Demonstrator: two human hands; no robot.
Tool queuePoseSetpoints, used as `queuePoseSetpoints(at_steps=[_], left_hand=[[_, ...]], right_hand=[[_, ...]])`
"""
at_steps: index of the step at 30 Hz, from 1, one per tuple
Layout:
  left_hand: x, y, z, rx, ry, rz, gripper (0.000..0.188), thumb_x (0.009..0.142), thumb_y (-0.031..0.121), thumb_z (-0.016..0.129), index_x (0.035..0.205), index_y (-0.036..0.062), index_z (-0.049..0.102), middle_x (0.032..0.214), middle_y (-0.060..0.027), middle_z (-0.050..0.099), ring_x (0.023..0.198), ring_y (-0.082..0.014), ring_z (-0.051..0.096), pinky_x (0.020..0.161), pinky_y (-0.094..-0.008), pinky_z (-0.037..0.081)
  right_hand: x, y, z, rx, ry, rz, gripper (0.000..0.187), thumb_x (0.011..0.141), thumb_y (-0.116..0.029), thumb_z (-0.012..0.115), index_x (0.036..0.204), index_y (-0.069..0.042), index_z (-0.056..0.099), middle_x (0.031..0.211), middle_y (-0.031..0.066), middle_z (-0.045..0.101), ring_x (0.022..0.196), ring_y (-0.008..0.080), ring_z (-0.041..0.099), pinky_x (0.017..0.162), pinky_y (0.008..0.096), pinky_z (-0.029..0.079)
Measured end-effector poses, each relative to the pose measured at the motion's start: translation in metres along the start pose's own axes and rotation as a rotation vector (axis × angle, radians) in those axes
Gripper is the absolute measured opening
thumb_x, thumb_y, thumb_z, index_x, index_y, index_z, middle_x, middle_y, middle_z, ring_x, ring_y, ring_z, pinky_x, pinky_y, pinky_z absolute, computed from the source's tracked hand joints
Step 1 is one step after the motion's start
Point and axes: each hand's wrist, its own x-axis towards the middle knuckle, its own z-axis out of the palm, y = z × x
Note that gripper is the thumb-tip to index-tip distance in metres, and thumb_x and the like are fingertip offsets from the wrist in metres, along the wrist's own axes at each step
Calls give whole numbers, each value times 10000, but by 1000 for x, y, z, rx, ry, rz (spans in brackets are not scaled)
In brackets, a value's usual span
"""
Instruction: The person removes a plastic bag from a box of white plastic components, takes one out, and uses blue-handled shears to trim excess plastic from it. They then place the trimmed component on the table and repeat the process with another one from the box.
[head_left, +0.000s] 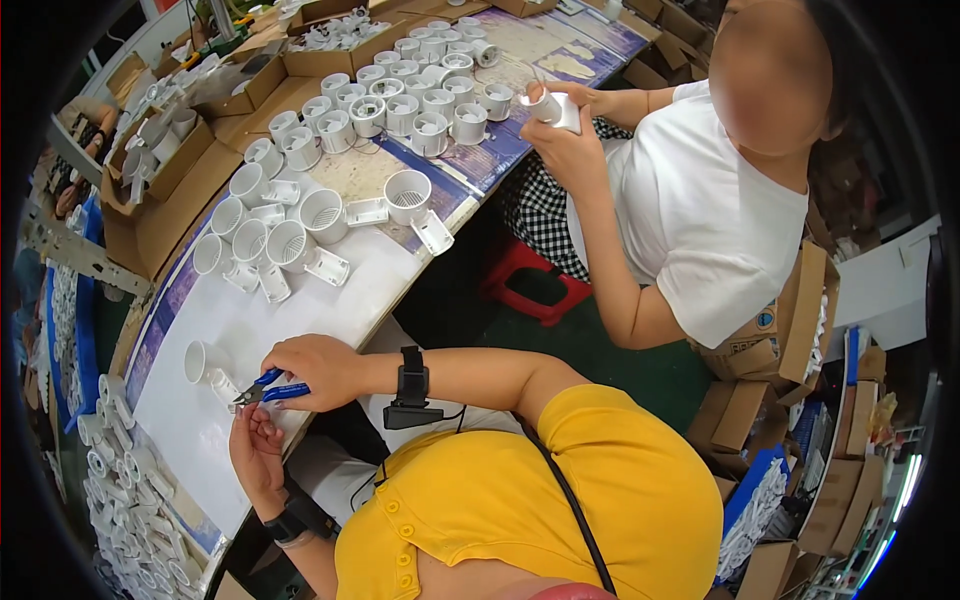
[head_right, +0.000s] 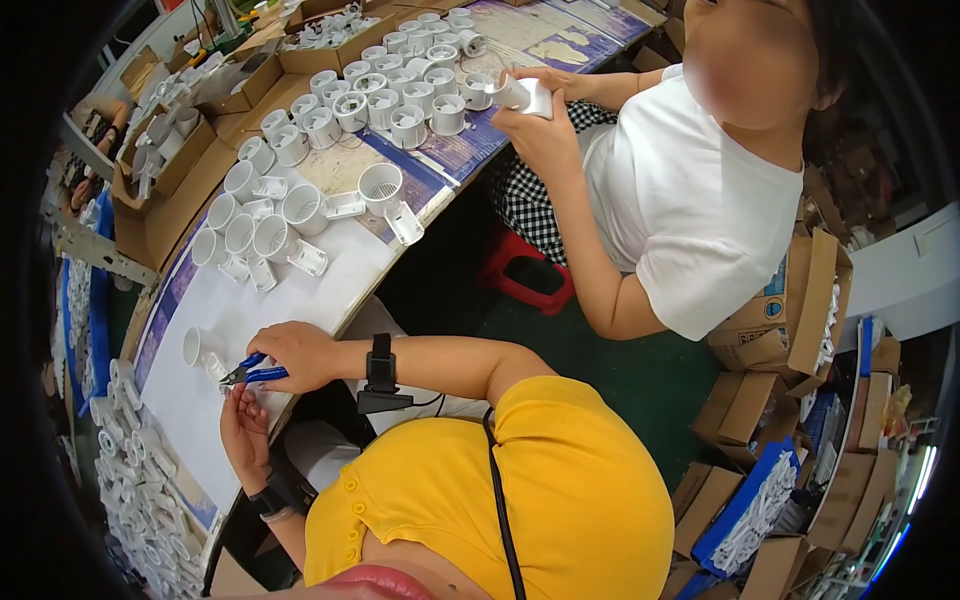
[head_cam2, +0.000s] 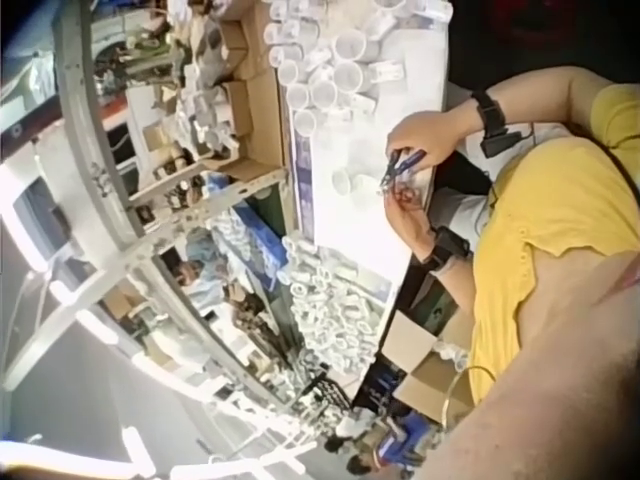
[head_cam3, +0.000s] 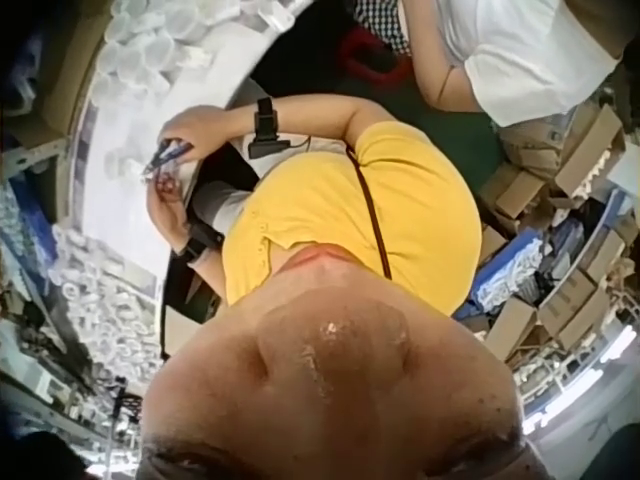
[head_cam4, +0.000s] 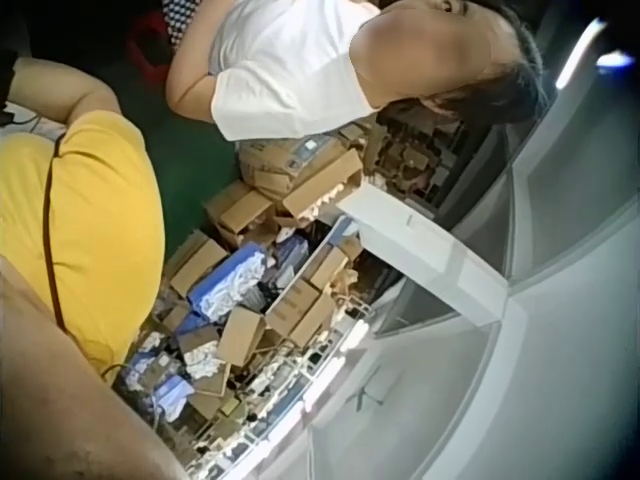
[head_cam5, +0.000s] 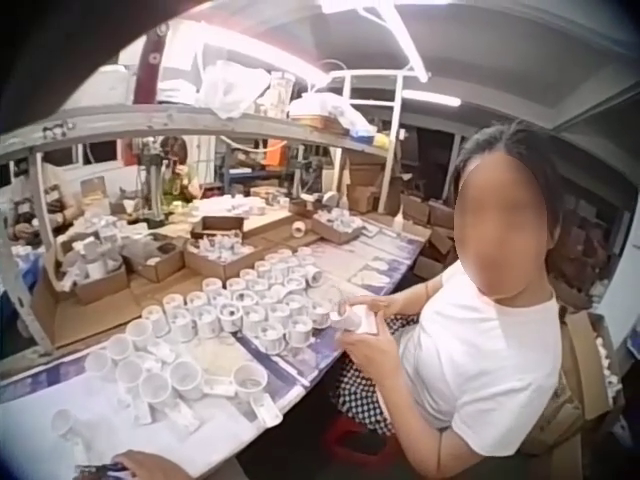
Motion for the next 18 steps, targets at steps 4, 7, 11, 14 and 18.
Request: queuePoseSetpoints(at_steps=[4,7,11,14,18], left_hand=[[1,3,4,-39,-25,-33,287,945,295,468,1017,36,567,792,7,551,643,-64,496,581,-179,441],[1,1,-5,-24,-39,-29,290,945,305,465,1008,41,569,777,8,544,638,-68,494,576,-191,437],[-5,-2,-20,-50,-32,-75,290,940,321,469,981,53,572,745,13,536,627,-76,492,560,-220,428],[-4,2,-6,41,-35,-92,300,942,323,449,940,49,572,733,7,539,589,-86,490,568,-250,458],[-13,13,-15,200,6,-40,205,906,264,513,980,74,540,820,1,563,701,-90,513,651,-264,437]], right_hand=[[0,1,-1,-7,25,-17,392,698,-250,725,993,-88,524,814,62,557,712,241,569,635,347,446],[1,-1,1,0,13,2,382,703,-232,721,996,-82,528,828,71,563,727,239,577,641,340,454],[4,1,9,90,-9,31,365,714,-185,709,1013,-64,539,860,92,572,747,231,583,659,319,473],[2,0,0,56,15,85,368,730,-151,697,1047,-51,539,893,96,576,763,200,579,691,298,479],[0,0,3,165,-57,129,352,767,-131,676,1070,-34,526,957,76,587,835,155,570,737,291,474]])
